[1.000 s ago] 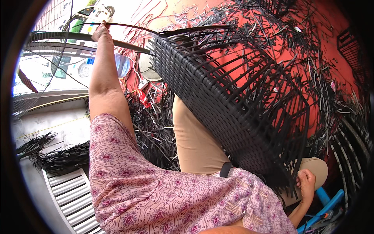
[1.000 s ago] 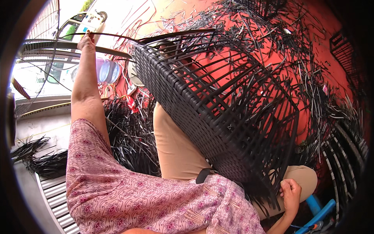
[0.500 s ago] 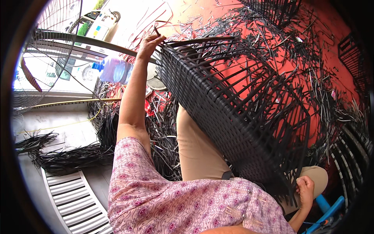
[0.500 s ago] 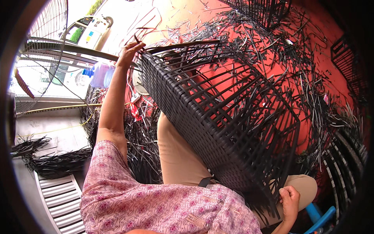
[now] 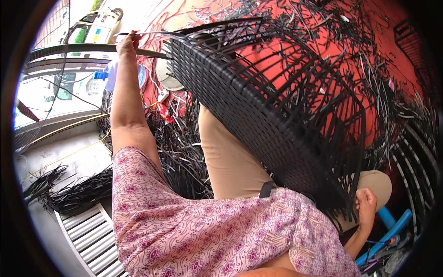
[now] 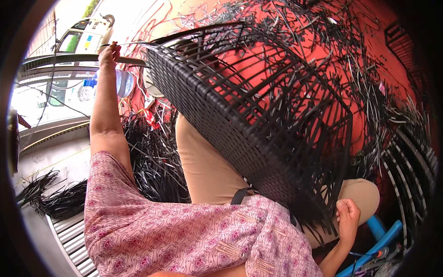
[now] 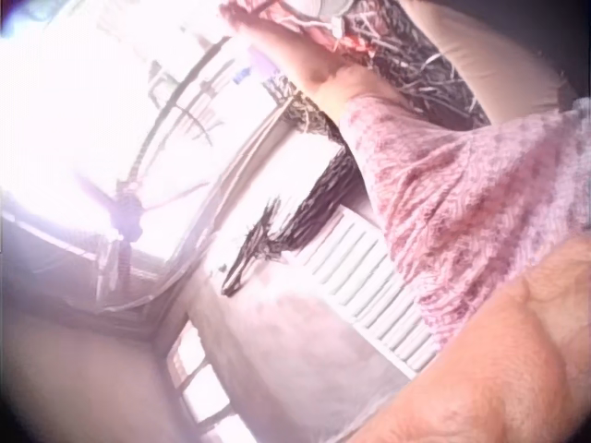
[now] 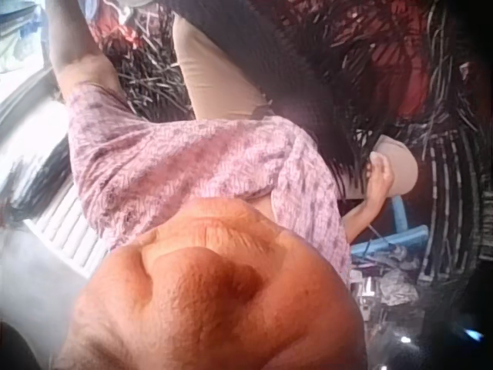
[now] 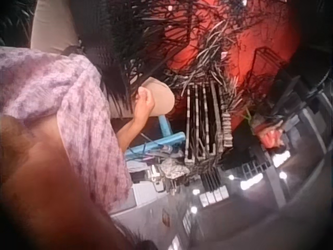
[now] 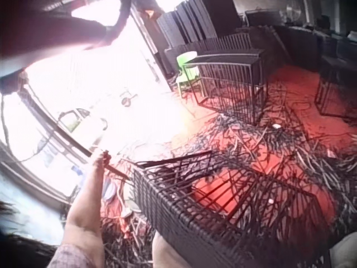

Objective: The person weaves a black plastic basket by hand, interlacing strips through a preformed frame. They repeatedly pull strips through the weave, adjust tension, and rotate the basket to continue the pattern.

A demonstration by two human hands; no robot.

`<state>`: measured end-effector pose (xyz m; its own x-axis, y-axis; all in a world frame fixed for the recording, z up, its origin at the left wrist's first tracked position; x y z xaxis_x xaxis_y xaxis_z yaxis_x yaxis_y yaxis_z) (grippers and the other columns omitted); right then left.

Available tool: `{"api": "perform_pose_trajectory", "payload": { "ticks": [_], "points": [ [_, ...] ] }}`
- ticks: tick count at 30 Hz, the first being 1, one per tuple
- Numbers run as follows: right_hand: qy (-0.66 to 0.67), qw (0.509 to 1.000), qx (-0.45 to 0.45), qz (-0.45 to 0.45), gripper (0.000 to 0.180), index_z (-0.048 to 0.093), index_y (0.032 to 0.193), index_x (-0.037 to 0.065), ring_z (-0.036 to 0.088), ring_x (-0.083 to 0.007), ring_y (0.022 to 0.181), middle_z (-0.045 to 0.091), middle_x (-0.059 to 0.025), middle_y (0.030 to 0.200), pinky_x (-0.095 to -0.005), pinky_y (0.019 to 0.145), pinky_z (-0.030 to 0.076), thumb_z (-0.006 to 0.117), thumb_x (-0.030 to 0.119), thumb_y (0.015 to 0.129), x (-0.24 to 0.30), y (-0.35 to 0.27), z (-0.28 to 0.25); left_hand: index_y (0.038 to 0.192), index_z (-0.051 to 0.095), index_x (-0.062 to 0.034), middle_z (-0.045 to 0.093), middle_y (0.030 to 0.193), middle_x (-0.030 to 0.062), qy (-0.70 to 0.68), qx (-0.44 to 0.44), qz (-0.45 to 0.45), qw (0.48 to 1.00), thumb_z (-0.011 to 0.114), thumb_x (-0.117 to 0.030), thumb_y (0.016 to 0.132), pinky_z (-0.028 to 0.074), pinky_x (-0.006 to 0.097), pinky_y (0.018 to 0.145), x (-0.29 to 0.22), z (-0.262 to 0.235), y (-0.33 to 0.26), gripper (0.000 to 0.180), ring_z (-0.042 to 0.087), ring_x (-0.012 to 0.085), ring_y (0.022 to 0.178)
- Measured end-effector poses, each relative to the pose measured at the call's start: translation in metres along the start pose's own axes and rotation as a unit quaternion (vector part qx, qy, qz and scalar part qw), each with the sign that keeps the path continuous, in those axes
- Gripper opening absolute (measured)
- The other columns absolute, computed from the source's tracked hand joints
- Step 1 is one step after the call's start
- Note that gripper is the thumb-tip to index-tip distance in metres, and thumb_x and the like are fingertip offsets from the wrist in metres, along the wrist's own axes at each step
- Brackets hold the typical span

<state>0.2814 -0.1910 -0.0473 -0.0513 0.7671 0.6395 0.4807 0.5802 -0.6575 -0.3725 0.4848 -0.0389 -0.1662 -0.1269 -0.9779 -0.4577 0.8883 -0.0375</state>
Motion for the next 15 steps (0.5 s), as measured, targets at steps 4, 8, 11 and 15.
{"api": "perform_pose_trajectory", "payload": {
  "ticks": [4,8,11,15],
  "points": [
    [0.007,1.0,0.004,-0.03,0.023,0.064,0.079,0.002,0.04,-0.0034,0.058,0.053,0.0039,0.065,-0.0213,0.052,0.03,0.066,0.019,0.094,0.014,-0.026,-0.001,0.09,0.073,0.0001,0.073,0.074,0.0111,-0.024,-0.029,-0.015,0.999,0.078,-0.009,0.087,0.054,0.024,0.046,0.014,-0.005,0.022,0.011,0.071,0.0191,0.059],
    [-0.022,0.999,-0.012,-0.046,0.021,0.066,0.081,0.001,0.04,-0.0034,0.054,0.052,0.0042,0.061,-0.0221,0.05,0.03,0.065,0.017,0.093,0.006,-0.04,-0.001,0.091,0.072,-0.0021,0.072,0.077,0.0085,-0.068,-0.025,-0.023,0.997,0.075,-0.005,0.087,0.057,0.033,0.054,0.019,-0.022,0.069,0.005,0.069,0.0227,0.06],
    [-0.063,0.998,-0.006,0.031,0.021,0.07,0.085,0.001,0.046,-0.0032,0.051,0.054,0.0021,0.059,-0.0214,0.048,0.033,0.062,0.018,0.094,0.015,-0.045,-0.013,0.1,0.069,-0.0019,0.07,0.089,0.0098,-0.035,0.01,-0.034,0.999,0.071,-0.005,0.09,0.055,0.034,0.064,0.038,-0.012,0.09,0.011,0.067,0.0227,0.072],
    [-0.017,0.999,0.018,0.039,0.019,0.071,0.101,0.001,0.052,-0.0042,0.06,0.063,0.0022,0.076,-0.0202,0.054,0.042,0.069,0.015,0.09,-0.005,-0.059,-0.059,0.112,0.065,-0.0017,0.066,0.104,0.0115,0.058,0.0,0.024,0.998,0.066,-0.005,0.093,0.053,0.035,0.076,0.028,-0.015,0.092,0.019,0.065,0.0229,0.088]
  ]
}}
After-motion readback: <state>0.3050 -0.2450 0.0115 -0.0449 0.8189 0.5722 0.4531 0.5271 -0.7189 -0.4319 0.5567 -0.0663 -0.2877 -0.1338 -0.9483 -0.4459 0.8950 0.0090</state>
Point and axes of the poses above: each hand's wrist, its own y-axis towards the middle knuckle, its own z-axis out of the palm, x = y × z, the point moved 1 cm from there along y, towards the middle knuckle
